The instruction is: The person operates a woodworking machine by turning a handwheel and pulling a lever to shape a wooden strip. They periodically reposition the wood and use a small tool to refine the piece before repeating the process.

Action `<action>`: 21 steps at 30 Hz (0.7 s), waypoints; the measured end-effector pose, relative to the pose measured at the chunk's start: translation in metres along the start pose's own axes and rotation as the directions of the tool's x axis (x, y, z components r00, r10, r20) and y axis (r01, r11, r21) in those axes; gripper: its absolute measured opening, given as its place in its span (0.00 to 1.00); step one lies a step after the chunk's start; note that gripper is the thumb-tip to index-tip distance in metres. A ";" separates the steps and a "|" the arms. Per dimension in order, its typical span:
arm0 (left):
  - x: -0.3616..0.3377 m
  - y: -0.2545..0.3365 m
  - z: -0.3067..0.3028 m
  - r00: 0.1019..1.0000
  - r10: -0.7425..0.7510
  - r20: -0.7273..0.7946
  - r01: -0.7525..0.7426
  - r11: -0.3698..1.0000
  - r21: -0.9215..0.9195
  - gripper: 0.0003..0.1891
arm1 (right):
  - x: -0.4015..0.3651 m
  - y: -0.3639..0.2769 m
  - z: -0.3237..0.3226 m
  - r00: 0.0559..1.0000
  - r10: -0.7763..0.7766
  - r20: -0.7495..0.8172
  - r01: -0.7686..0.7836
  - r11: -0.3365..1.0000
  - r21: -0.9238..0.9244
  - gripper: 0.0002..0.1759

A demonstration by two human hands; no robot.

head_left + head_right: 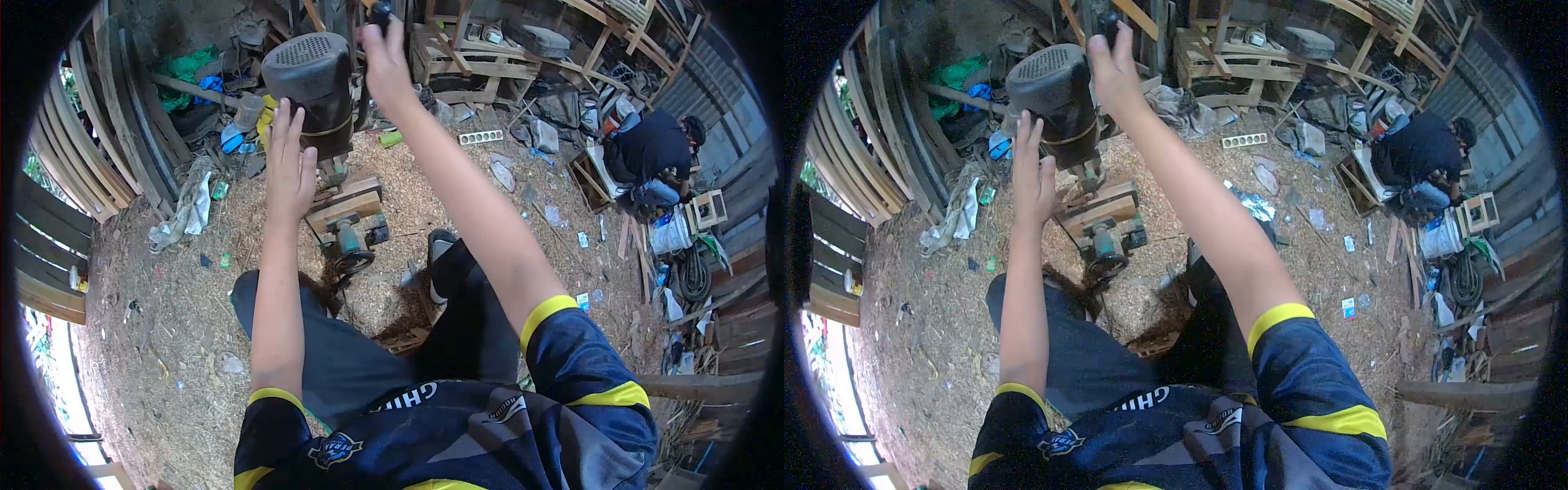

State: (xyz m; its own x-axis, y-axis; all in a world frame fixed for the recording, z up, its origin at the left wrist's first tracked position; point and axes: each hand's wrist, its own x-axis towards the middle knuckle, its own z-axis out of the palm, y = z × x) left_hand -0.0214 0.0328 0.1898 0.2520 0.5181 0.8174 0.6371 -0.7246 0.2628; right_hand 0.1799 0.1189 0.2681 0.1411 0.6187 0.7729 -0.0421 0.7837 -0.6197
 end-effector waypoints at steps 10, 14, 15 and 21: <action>-0.023 0.023 0.004 0.978 -0.010 0.209 0.008 1.000 0.009 0.27 | -0.050 0.052 -0.012 0.981 0.014 0.196 0.053 0.942 -0.331 0.46; -0.028 0.027 0.010 0.976 -0.038 0.214 0.039 0.999 0.004 0.27 | -0.052 0.071 -0.008 0.977 0.112 0.182 -0.039 0.931 -0.363 0.40; -0.028 0.028 0.012 0.976 -0.049 0.211 0.048 0.999 0.010 0.27 | -0.039 0.061 -0.008 0.959 0.217 0.182 -0.150 0.934 -0.325 0.39; -0.031 0.033 0.019 0.979 -0.052 0.197 0.053 0.999 0.000 0.24 | 0.003 0.071 -0.013 0.895 0.410 0.178 -0.396 0.912 -0.108 0.39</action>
State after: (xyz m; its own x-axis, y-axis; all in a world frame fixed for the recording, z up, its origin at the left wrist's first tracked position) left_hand 0.0061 0.0014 0.1634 0.3574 0.6346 0.6853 0.6493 -0.6962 0.3061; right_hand 0.1904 0.1754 0.2241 -0.0667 0.8845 0.4617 0.0121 0.4634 -0.8861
